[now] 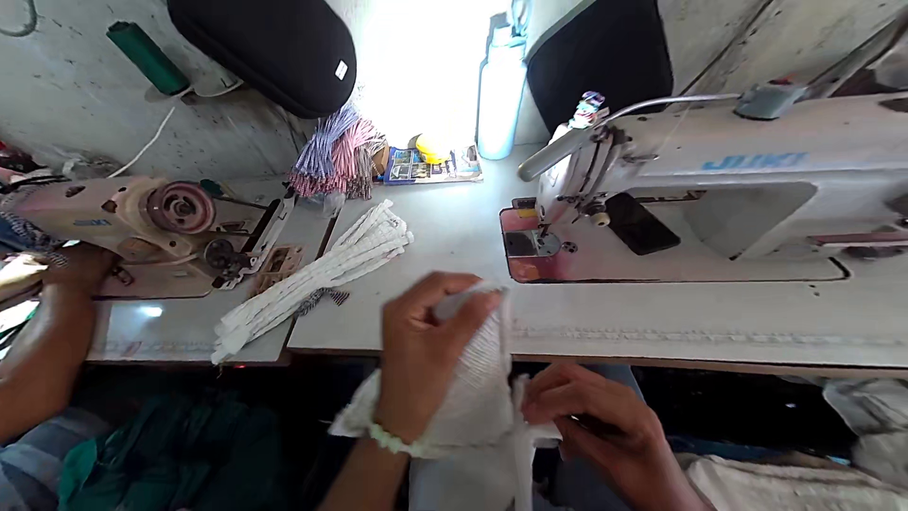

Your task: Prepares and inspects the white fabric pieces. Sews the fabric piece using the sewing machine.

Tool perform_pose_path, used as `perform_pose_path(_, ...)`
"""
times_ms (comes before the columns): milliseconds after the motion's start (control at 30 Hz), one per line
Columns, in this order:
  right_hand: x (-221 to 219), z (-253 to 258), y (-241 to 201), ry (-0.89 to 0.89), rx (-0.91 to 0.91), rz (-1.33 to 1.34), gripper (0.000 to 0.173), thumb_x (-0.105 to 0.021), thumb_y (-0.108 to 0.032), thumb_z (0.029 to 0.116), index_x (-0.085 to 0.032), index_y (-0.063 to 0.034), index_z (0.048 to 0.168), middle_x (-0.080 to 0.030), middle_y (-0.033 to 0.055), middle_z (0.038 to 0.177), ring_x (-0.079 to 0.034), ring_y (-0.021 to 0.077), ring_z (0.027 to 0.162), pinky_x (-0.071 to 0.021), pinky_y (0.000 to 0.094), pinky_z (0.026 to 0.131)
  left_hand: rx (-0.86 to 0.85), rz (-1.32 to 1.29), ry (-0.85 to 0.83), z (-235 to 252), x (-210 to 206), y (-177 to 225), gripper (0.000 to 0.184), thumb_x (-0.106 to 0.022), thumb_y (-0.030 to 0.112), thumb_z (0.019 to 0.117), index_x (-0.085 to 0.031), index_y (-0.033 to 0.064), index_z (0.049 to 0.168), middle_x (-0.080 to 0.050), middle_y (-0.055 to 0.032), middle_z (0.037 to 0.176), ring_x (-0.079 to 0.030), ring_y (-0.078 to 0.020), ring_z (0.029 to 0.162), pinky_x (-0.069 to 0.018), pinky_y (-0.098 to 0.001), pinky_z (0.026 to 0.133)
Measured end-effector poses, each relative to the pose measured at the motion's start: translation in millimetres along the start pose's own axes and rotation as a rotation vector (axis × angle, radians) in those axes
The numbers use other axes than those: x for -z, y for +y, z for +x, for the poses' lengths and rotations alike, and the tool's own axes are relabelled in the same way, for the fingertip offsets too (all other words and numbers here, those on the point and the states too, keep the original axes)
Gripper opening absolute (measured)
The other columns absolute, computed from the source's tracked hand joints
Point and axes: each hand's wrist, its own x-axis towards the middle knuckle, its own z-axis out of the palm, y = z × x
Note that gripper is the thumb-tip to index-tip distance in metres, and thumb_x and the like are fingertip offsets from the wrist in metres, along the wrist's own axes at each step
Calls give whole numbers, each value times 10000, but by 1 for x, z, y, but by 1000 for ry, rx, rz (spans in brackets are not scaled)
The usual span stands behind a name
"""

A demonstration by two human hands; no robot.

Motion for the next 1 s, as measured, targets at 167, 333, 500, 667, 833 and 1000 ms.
perform_pose_path(167, 19, 9, -14, 282, -26, -133, 90, -692, -158, 975, -712, -92, 1033, -692, -37, 935, -607, -76, 727, -504, 59, 611, 131, -224, -86, -22, -61, -12, 95, -742, 34, 876, -748, 7, 967, -739, 22, 902, -693, 3, 827, -590, -181, 763)
perform_pose_path(333, 32, 6, -10, 407, -25, -269, 85, -698, -164, 964, -711, -86, 997, -685, -28, 923, -595, -79, 719, -487, 47, 600, 172, -262, -127, -28, -75, -20, 98, -730, 12, 875, -752, 16, 970, -743, 40, 893, -693, 15, 821, -587, -167, 767)
perform_pose_path(500, 36, 6, -6, 461, -57, -312, 76, -713, -133, 932, -694, -62, 954, -670, -16, 894, -583, -74, 697, -474, 49, 570, 192, -277, -188, -25, -75, -26, 115, -719, 10, 884, -762, 19, 991, -754, 29, 930, -703, -5, 866, -592, -189, 804)
perform_pose_path(667, 39, 7, -3, 497, -105, -289, 89, -714, -134, 923, -686, -51, 936, -656, -35, 829, -569, -84, 647, -475, 54, 544, 199, -289, -232, -24, -75, -28, 128, -693, -1, 896, -765, 24, 998, -752, 36, 955, -699, 0, 889, -588, -186, 814)
perform_pose_path(833, 38, 7, -2, 503, -114, -293, 103, -713, -145, 923, -670, -51, 924, -639, -42, 802, -552, -91, 632, -460, 49, 532, 191, -302, -255, -25, -74, -31, 130, -665, 11, 921, -755, 20, 1013, -743, 35, 956, -692, 1, 871, -585, -183, 791)
perform_pose_path(1000, 38, 8, 2, 527, -80, -346, 111, -715, -149, 925, -672, -47, 932, -647, -4, 891, -552, -71, 684, -452, 46, 568, 158, -248, -298, -28, -74, -25, 335, -708, 316, 934, -707, 17, 1087, -720, 66, 966, -673, 36, 851, -575, -156, 746)
